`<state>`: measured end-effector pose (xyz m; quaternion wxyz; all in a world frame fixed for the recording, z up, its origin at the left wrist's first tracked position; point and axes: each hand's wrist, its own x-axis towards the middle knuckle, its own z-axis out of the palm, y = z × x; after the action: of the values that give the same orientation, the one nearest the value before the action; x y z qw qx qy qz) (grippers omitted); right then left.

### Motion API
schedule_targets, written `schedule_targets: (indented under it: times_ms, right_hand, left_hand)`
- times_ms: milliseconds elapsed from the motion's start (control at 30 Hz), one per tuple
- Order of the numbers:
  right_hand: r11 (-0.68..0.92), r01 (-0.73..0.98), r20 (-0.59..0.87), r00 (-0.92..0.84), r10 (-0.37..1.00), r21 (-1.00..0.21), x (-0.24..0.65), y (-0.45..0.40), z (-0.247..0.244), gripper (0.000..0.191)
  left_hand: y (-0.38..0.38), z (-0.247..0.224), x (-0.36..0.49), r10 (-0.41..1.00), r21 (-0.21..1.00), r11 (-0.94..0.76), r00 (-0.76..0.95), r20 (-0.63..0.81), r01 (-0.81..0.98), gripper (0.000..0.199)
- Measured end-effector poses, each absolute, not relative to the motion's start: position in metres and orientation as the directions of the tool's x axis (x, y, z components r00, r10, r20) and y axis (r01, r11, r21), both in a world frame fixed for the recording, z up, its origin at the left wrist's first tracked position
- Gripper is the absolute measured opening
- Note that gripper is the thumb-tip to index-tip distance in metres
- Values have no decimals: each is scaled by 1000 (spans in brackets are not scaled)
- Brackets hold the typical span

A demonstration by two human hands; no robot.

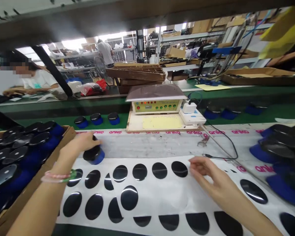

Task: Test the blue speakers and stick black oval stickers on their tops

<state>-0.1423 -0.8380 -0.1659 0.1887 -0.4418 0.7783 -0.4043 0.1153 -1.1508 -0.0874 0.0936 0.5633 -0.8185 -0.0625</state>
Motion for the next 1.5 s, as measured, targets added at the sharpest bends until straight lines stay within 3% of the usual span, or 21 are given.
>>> schedule_targets:
  times_ms: [100, 200, 300, 367, 467, 600, 700, 800, 867, 967, 1067, 1167, 1233, 1500]
  right_hand:
    - [209, -664, -37, -263, -964, -718, -146, -853, -148, 14]
    - [86, -767, -149, 13, -989, -636, -154, -870, -137, 20]
    - [-38, -791, -211, 209, -955, -611, -161, -885, -134, 32]
    - [-93, -781, -214, 280, -936, -617, -165, -892, -135, 34]
    - [-126, -768, -196, 313, -929, -628, -167, -896, -135, 34]
    - [-183, -772, -144, 334, -931, -609, -167, -892, -134, 28]
    - [-290, -818, -58, 365, -929, -496, -170, -885, -131, 21]
    - [-302, -879, 33, 313, -949, -370, -179, -868, -125, 18]
    - [-199, -908, 170, 144, -975, -369, -182, -852, -121, 15]
    - [44, -791, 371, -335, -866, -611, -170, -831, -120, 9]
    - [39, -380, 224, -620, -752, -924, -135, -831, -133, 19]
    - [7, 44, -32, -601, -799, -999, -95, -847, -153, 28]
    - [18, 188, -126, -580, -805, -982, -77, -859, -164, 30]
    - [21, 215, -138, -547, -826, -976, -66, -863, -176, 26]
  left_hand:
    - [-1129, -72, 134, -936, 168, 347, -330, 118, -923, 48]
    - [-1075, -76, 126, -871, 240, 476, -417, 258, -846, 48]
    - [-1001, -116, 99, -609, 382, 793, -648, 458, -474, 38]
    - [-959, -150, 79, -501, 412, 855, -708, 498, -315, 39]
    - [-930, -184, 59, -513, 454, 842, -698, 500, -293, 46]
    - [-934, -192, 57, -561, 517, 800, -687, 462, -305, 51]
    - [-939, -190, 62, -558, 523, 797, -701, 445, -302, 52]
    - [-937, -190, 63, -607, 598, 736, -700, 377, -316, 64]
    - [-935, -190, 62, -703, 720, 605, -652, 284, -339, 82]
    - [-932, -190, 62, -797, 850, 403, -587, 144, -339, 100]
    - [-933, -189, 62, -786, 875, 376, -605, 128, -303, 103]
    - [-935, -189, 63, -772, 870, 397, -619, 144, -293, 103]
    - [-937, -189, 63, -764, 865, 398, -632, 129, -305, 102]
    - [-940, -189, 65, -749, 861, 391, -657, 91, -326, 98]
